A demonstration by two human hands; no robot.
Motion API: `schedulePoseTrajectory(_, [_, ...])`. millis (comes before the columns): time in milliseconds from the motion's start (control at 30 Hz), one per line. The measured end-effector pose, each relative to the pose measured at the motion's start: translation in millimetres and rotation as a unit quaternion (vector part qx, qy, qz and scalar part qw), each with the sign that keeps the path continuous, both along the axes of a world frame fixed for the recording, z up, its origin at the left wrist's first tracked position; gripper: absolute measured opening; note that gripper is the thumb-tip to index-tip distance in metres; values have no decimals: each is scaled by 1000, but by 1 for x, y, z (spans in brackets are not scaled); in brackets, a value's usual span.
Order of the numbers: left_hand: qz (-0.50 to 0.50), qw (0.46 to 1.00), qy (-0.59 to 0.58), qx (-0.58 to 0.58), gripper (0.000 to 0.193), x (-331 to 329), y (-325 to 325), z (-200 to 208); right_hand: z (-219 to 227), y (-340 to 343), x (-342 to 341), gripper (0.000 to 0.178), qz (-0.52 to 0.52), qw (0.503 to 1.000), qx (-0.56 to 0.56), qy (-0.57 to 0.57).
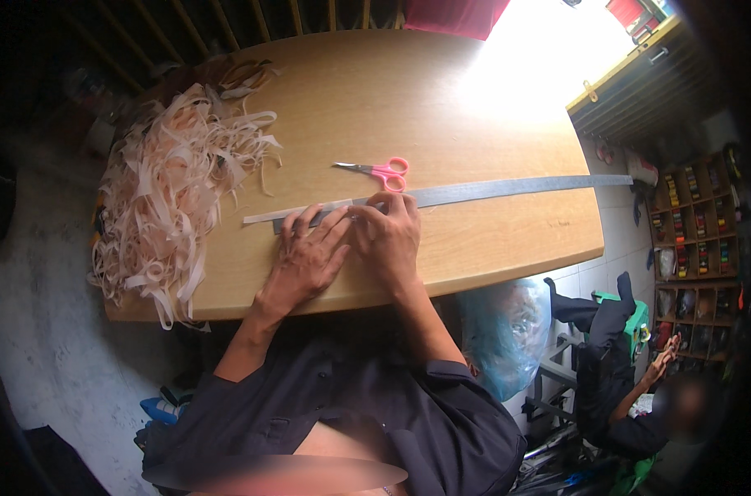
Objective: The person repeatedly measures and cuts strips of light-colored fabric using a metal ruler and pink-handled scissors on a wooden table. Cut pieces are placed into a growing pile on the left side of the table.
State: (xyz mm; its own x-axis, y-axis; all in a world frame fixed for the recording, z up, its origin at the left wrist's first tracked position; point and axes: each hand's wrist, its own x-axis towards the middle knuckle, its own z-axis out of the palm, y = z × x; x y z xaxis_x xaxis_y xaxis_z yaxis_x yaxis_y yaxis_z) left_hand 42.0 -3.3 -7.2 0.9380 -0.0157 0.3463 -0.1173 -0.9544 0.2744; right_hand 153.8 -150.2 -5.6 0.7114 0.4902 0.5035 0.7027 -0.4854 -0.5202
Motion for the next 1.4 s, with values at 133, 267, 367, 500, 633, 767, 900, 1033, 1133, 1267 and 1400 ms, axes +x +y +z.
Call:
schedulePoseTrajectory(133, [25,997,-21,-64,42,-4,9,3,4,2,-4,12,-11,1000,-1,21])
schedulePoseTrajectory(267, [128,986,-45,-97,34,-29,38,10,6,2,-5,8,-14,1000,1,26])
schedulePoseTrajectory(367, [178,976,-82,-93,22,-45,59,12,6,2,-5,8,-10,1000,2,28])
schedulePoseTrajectory(500, [181,972,-96,-117,18,-45,69,9,5,2,-3,10,-7,999,6,34])
schedulePoseTrajectory(633, [185,969,-96,-133,15,-40,70,9,3,0,-2,12,-2,1000,5,26])
schedulePoseTrajectory(767, [180,971,-87,-134,12,-37,73,12,2,-1,-1,13,5,1000,10,20])
schedulePoseTrajectory(900, [179,975,-85,-103,10,-33,74,13,12,-4,14,12,-11,989,55,139])
schedulePoseTrajectory(1033, [172,979,-80,-81,11,-33,73,13,30,-11,46,12,-73,992,-54,84])
schedulePoseTrajectory(1133, [169,980,-76,-78,11,-34,73,11,38,-8,65,14,-29,990,-136,14])
schedulePoseTrajectory(1267, [165,979,-94,-73,10,-34,74,6,46,-4,85,16,-9,978,-209,6])
schedulePoseTrajectory(1400, [164,980,-89,-71,10,-35,74,5,47,3,101,20,-4,949,-315,6])
